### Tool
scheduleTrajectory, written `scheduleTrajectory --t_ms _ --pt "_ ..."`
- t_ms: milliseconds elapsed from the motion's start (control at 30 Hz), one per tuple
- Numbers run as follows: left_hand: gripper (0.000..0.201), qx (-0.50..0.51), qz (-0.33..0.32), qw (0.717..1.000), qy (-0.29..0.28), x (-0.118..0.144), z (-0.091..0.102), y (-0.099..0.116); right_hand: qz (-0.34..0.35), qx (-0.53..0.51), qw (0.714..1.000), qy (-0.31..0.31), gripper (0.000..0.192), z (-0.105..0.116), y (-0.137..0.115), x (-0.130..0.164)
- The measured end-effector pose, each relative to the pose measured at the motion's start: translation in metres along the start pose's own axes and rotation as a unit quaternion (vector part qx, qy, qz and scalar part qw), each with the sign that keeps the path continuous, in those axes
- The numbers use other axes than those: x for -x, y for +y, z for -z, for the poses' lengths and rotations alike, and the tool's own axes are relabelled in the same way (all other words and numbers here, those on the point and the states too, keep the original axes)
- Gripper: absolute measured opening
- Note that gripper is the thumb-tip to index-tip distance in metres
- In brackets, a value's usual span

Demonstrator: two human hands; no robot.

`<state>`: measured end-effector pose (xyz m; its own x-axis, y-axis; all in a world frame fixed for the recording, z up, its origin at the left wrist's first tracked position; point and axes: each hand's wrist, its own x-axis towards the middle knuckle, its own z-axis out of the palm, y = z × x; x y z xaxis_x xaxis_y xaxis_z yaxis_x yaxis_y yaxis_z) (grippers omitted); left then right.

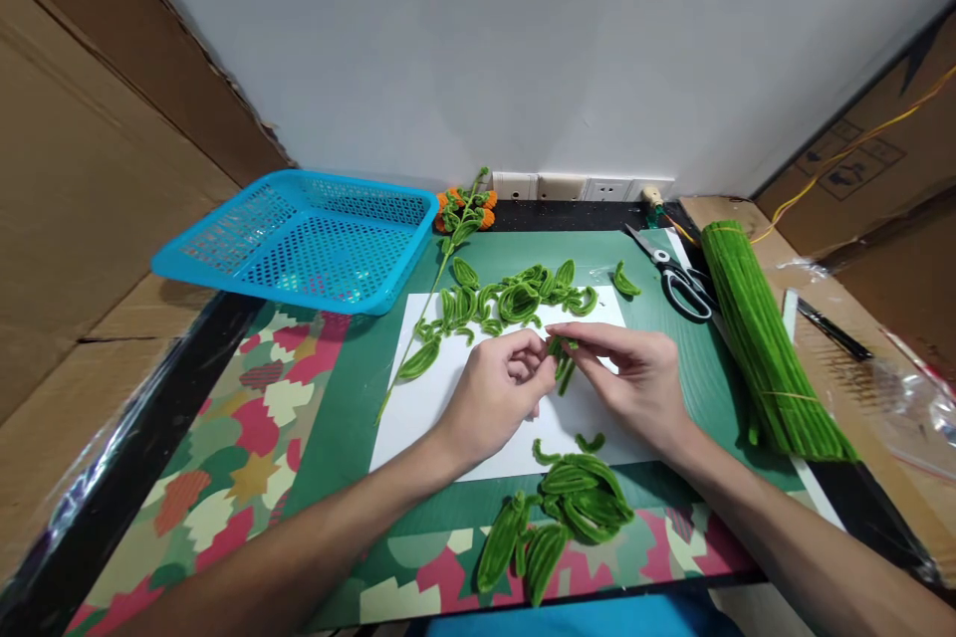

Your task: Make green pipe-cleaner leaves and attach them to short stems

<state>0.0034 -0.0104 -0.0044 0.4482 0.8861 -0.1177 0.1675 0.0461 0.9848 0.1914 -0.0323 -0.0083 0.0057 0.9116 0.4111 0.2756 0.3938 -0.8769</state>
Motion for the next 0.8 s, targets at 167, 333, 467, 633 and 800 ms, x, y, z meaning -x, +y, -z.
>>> scheduleTrajectory --t_ms 167,333,467,633,800 --pt "0.015 -0.055 -0.028 0.997 0.034 -0.001 0.000 0.004 0.005 0.025 1.000 -0.001 0.027 -0.001 -0.002 0.000" --pt "0.013 -0.066 -0.034 0.997 0.033 -0.002 0.000 0.003 -0.047 -0.022 0.999 -0.012 0.024 -0.004 0.001 -0.002" --pt "0.013 -0.085 -0.042 0.995 0.035 -0.002 -0.001 0.001 -0.084 -0.053 0.995 -0.021 0.023 -0.009 0.003 -0.002" --pt "0.013 -0.118 -0.050 0.991 0.039 -0.001 -0.001 -0.001 -0.069 -0.002 0.997 -0.021 0.024 -0.011 0.001 0.003" --pt "0.012 -0.127 -0.046 0.989 0.064 -0.001 0.000 0.001 -0.021 0.051 0.998 -0.023 0.029 -0.008 -0.001 0.004"
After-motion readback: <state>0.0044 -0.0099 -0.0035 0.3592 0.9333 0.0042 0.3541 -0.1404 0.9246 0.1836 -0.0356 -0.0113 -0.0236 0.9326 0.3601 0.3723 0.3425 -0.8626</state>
